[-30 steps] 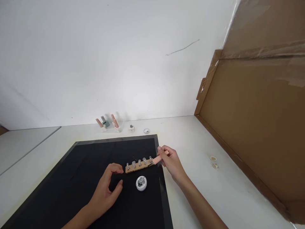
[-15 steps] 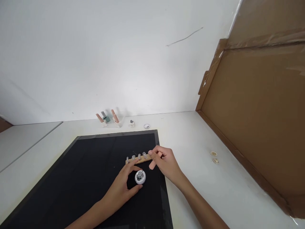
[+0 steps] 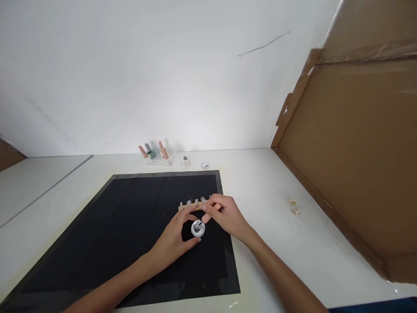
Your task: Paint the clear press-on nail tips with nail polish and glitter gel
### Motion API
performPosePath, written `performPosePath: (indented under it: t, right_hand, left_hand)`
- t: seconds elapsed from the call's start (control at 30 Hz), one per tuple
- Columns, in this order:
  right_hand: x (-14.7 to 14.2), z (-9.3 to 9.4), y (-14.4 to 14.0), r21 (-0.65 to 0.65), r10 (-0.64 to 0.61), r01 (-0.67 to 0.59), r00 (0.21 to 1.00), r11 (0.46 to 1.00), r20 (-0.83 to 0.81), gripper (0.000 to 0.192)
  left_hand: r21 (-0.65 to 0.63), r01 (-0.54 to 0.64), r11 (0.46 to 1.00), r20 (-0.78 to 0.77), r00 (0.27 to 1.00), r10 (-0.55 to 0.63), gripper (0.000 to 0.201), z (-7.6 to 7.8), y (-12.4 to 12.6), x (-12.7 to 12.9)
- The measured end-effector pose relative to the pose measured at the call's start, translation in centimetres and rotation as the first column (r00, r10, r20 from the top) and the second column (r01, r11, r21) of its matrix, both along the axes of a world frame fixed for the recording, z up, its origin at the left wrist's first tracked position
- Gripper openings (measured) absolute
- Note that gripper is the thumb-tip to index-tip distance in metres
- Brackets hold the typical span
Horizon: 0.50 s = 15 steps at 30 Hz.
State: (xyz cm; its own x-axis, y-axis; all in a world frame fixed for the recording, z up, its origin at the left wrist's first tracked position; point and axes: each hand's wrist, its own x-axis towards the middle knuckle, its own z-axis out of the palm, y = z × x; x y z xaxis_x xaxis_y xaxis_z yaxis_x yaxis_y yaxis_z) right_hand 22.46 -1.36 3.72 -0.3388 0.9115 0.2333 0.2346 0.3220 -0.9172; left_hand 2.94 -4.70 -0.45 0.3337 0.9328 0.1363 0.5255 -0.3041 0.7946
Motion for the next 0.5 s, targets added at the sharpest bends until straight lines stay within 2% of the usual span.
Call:
performPosePath:
  t: [0.2,0.5]
  right_hand:
    - [-0.02,0.36,-0.1,0.059,-0.018,0.017,1.0,0.998,0.009,0.041]
    - [0.26,0.25,-0.11,0.032,-0.04,0.04,0.999,0.999,-0.008,0.039]
  left_hand:
    - [0.035,-0.026,0.999,0.021,0.999,0.025,0.067,-0.32,-0.22,-0.08]
    - [0.058,-0.029,0.998,0.028,0.999,0.028,0.06,-0.34,-0.21,0.0]
